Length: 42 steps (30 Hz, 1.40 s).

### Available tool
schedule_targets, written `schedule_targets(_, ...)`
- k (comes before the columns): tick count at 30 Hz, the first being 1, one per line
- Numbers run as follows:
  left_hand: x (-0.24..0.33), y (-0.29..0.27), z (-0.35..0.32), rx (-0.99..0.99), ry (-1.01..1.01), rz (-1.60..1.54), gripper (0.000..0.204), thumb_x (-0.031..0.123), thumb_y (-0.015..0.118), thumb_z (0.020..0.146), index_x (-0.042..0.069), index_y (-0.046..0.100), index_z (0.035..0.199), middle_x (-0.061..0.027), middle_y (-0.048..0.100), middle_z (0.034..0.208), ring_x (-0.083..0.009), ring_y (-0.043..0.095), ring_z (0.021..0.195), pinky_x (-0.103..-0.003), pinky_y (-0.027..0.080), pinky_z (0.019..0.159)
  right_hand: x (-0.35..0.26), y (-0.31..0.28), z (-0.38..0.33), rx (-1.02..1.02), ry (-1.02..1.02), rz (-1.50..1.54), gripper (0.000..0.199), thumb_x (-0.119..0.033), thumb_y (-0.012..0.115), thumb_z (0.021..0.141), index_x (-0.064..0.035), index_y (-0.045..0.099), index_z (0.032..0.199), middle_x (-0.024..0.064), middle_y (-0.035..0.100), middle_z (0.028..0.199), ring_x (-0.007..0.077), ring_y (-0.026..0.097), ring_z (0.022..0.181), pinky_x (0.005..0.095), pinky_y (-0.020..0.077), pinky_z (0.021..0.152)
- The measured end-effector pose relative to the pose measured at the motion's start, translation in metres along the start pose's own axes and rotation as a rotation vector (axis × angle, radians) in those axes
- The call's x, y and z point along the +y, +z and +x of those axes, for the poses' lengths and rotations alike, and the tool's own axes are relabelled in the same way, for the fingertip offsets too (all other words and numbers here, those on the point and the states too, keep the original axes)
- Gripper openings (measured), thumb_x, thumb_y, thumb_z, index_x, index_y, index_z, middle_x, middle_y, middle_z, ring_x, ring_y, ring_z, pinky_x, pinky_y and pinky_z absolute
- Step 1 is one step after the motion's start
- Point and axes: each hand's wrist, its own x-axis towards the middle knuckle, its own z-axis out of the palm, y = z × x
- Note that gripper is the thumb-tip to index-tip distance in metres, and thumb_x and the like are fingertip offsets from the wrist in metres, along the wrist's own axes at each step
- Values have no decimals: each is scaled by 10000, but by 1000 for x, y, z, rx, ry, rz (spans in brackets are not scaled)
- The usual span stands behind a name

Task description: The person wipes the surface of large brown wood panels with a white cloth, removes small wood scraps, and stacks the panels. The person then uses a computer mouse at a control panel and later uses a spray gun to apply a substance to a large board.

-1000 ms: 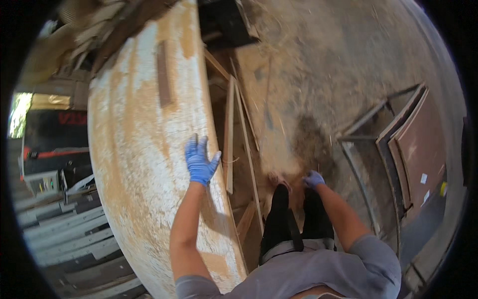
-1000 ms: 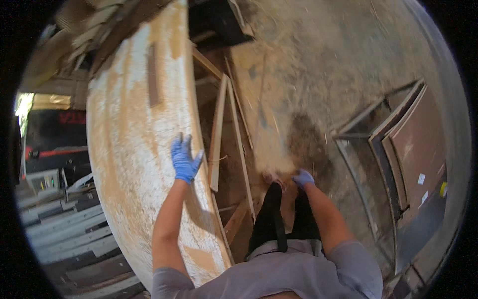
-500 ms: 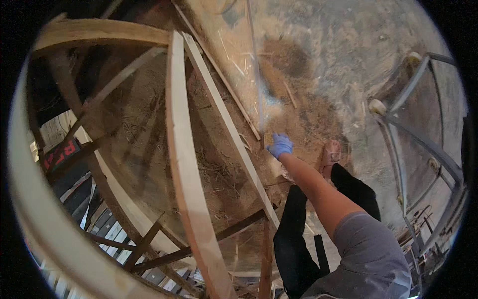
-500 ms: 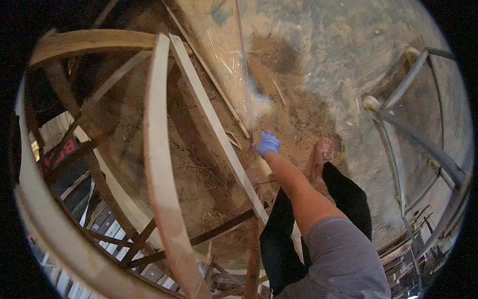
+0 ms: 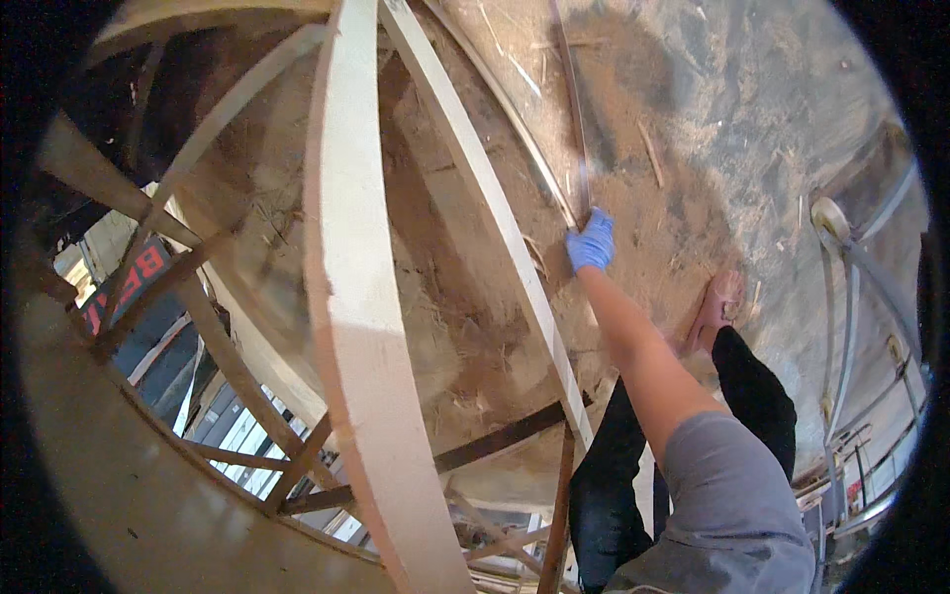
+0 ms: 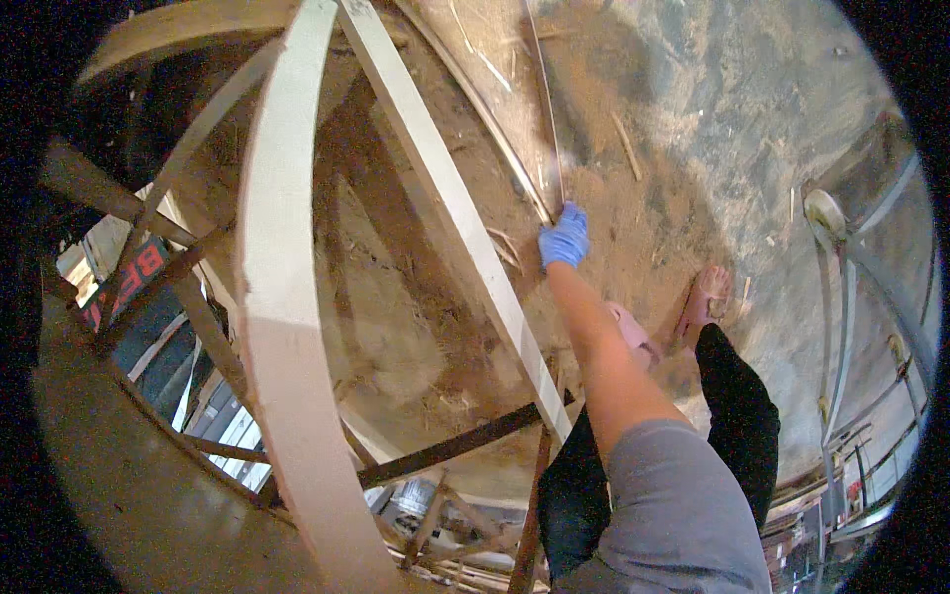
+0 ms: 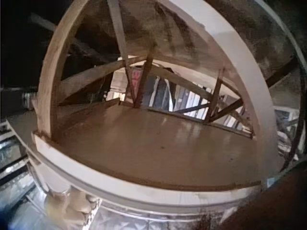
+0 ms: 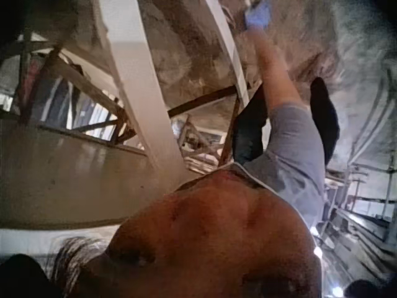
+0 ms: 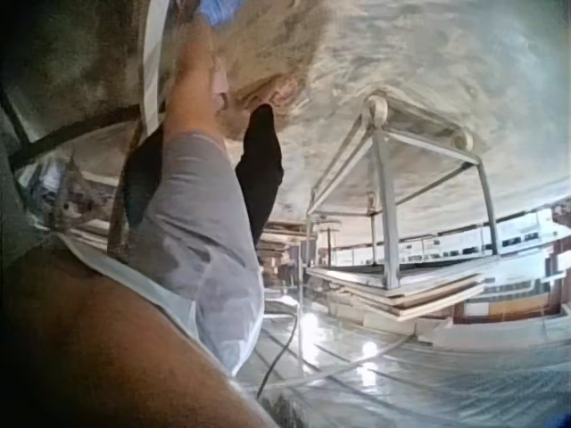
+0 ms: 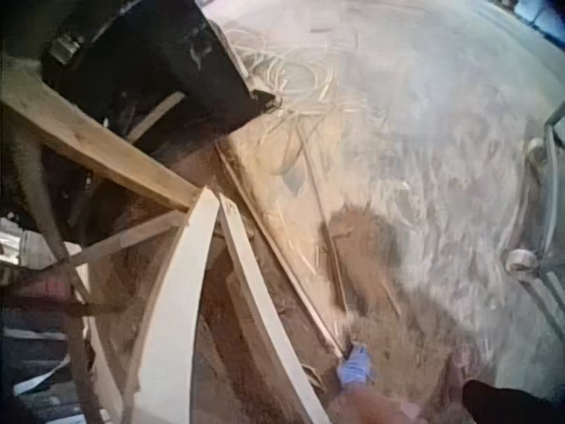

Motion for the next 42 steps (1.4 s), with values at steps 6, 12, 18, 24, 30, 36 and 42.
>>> schedule_targets(6,4,-5,-4,11,-2,9,554,409,530,865,64,425,1286,-233,368,1327,-394,418,1119,-507,362,911,11,-32,6,40,-204,56,654,-255,692,735,-130,428,1320,193,443,1314,346,453,1198,400,410,955)
schedule_targets(12,11,5,-2,-4,3,59,504,394,507,885,61,450,1259,-226,410,1295,-390,472,1062,-505,410,868,-8,3,-9,115,-286,-261,612,-216,712,666,-181,498,1238,183,382,1355,393,456,1146,454,415,924)
schedule_targets(18,16,-12,-5,24,-10,41,458,379,484,905,59,475,1232,-218,451,1263,-386,527,1005,-503,458,826,31,-34,9,176,-337,238,323,-134,647,654,-64,557,956,161,543,976,344,540,923,414,464,794)
schedule_targets(24,46,-63,-21,138,2,59,419,364,462,925,56,500,1206,-210,493,1231,-382,581,947,-501,506,784,47,-193,-64,-78,-351,475,334,-128,626,719,-33,519,1020,142,543,939,266,555,837,362,460,783)
schedule_targets(30,15,-96,-83,4,20,-96,761,448,624,790,87,338,1396,-271,214,1451,-414,206,1352,-514,170,1084,53,-393,-157,-366,-365,713,316,-144,591,814,-32,455,1077,41,469,911,144,451,811,283,422,728)
schedule_targets(36,31,-102,-86,182,5,-89,656,451,648,759,123,458,1293,-190,369,1393,-412,316,1277,-538,226,1049,58,-559,-278,-426,-222,701,292,-180,579,811,-82,442,1050,5,431,828,85,445,688,235,409,572)
schedule_targets(42,34,-103,-84,219,10,-102,639,398,696,701,119,507,1243,-166,388,1387,-379,328,1279,-506,210,1070,54,-688,-365,-271,-266,757,200,-61,544,806,-80,464,989,15,470,788,94,457,642,255,410,554)
